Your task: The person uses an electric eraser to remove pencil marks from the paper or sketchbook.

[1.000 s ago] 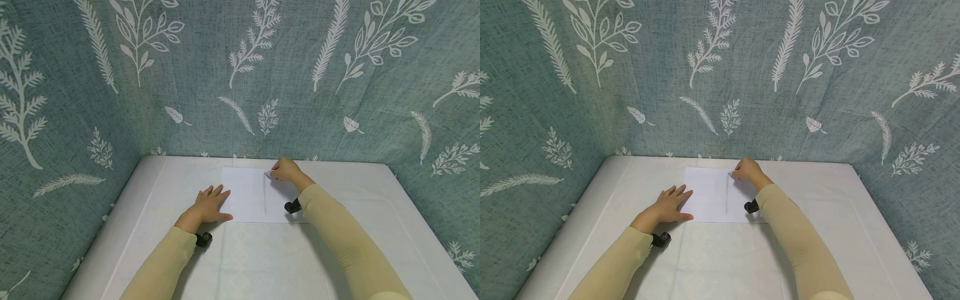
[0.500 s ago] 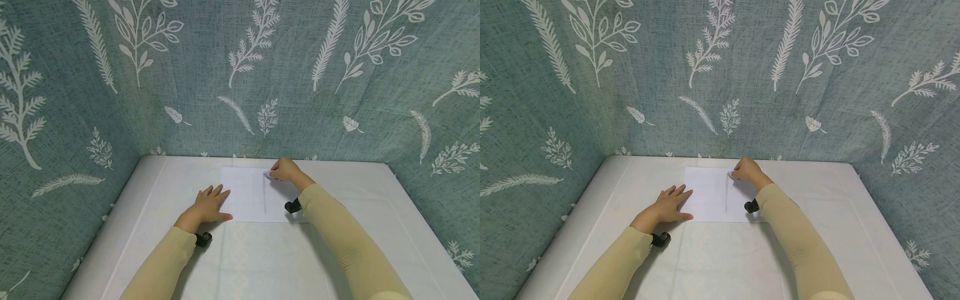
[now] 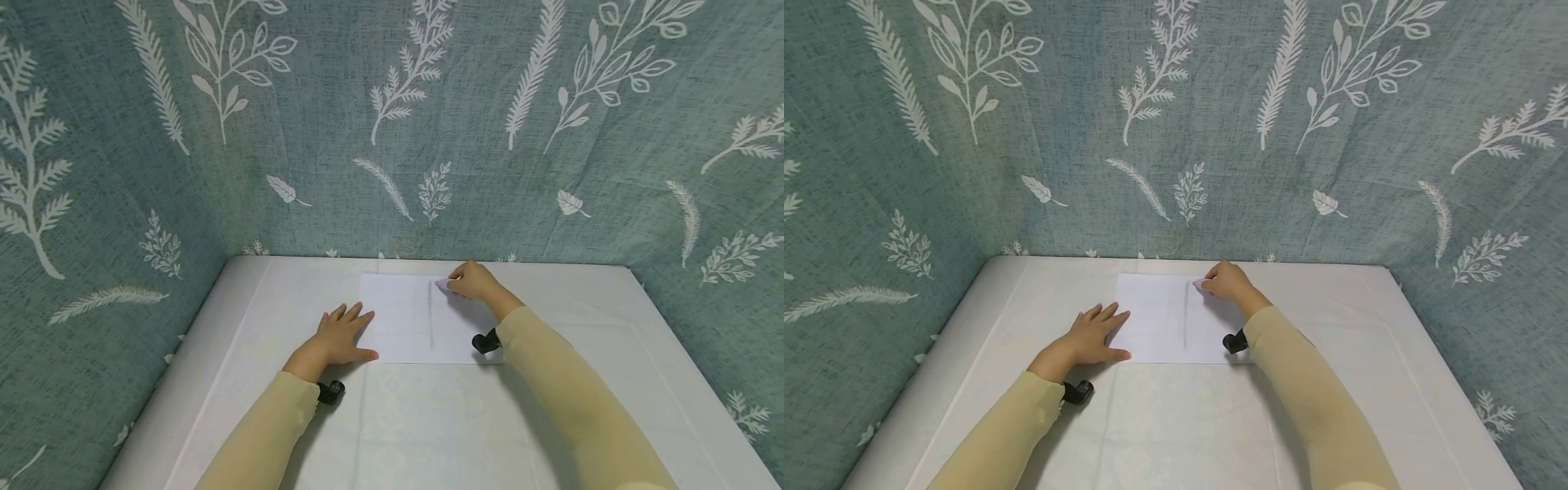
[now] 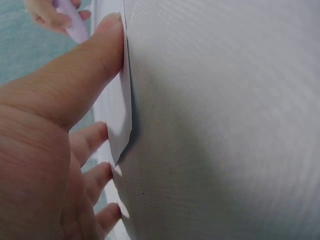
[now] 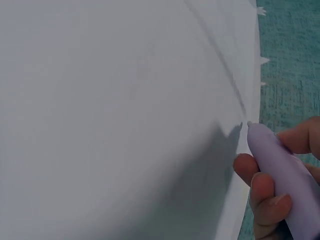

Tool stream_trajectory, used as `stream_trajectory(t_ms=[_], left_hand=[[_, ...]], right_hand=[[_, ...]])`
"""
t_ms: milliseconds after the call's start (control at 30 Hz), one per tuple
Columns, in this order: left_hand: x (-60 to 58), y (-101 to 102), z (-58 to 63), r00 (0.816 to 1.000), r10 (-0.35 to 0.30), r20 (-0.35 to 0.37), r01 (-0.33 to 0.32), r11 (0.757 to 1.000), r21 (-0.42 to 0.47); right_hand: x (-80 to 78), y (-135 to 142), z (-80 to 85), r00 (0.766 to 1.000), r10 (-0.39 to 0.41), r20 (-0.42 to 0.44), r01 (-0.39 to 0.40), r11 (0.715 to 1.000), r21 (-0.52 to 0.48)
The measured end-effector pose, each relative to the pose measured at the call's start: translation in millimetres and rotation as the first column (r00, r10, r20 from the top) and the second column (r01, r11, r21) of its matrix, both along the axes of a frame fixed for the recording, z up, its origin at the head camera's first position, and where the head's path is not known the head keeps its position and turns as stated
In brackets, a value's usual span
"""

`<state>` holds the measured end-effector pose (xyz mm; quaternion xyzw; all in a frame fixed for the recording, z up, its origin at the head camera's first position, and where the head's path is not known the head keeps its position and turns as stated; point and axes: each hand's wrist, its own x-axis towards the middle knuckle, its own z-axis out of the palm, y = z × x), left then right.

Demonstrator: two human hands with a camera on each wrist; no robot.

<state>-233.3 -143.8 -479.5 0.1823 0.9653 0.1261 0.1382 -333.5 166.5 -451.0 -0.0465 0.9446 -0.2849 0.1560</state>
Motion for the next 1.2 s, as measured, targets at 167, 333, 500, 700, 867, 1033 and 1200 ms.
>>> stream_trajectory(t_ms=[167,333,500,700,867,1033,1200], left_hand=[[0.1,0,0.0,1.0,-0.003,0.0,0.003,1.0,0.001],[0.0,-1,-0.2,1.0,-0.002,0.003,0.002,1.0,0.002],[-0.8,-1,-1.4,1.0,-0.004,0.001,0.004,1.0,0.006],[-0.1,0,-1.9,1.0,-0.007,-0.007,0.008,1.0,0.009],[-0.4,0,-3.0,1.0,-0.005,-0.011,0.005,1.0,0.017],[-1.0,0,-3.6,1.0,-0.005,-0.005,0.005,1.0,0.019],[-1.9,0,-3.7,1.0,-0.007,-0.005,0.007,1.0,0.009]], right_hand=[[10.4,10,-2.5,1.0,0.003,-0.002,-0.003,1.0,-0.028],[21.9,20,-6.7,1.0,-0.005,-0.023,0.004,0.998,-0.065],[34.5,34,-8.7,0.999,0.008,-0.045,-0.011,0.998,-0.069],[48.5,52,-8.2,0.997,0.01,-0.08,-0.017,0.997,-0.076],[56.6,65,-10.3,0.992,0.025,-0.125,-0.036,0.995,-0.091],[65.2,76,-16.2,0.987,0.006,-0.163,-0.021,0.996,-0.092],[74.1,87,-18.9,0.982,-0.053,-0.184,0.038,0.995,-0.087]])
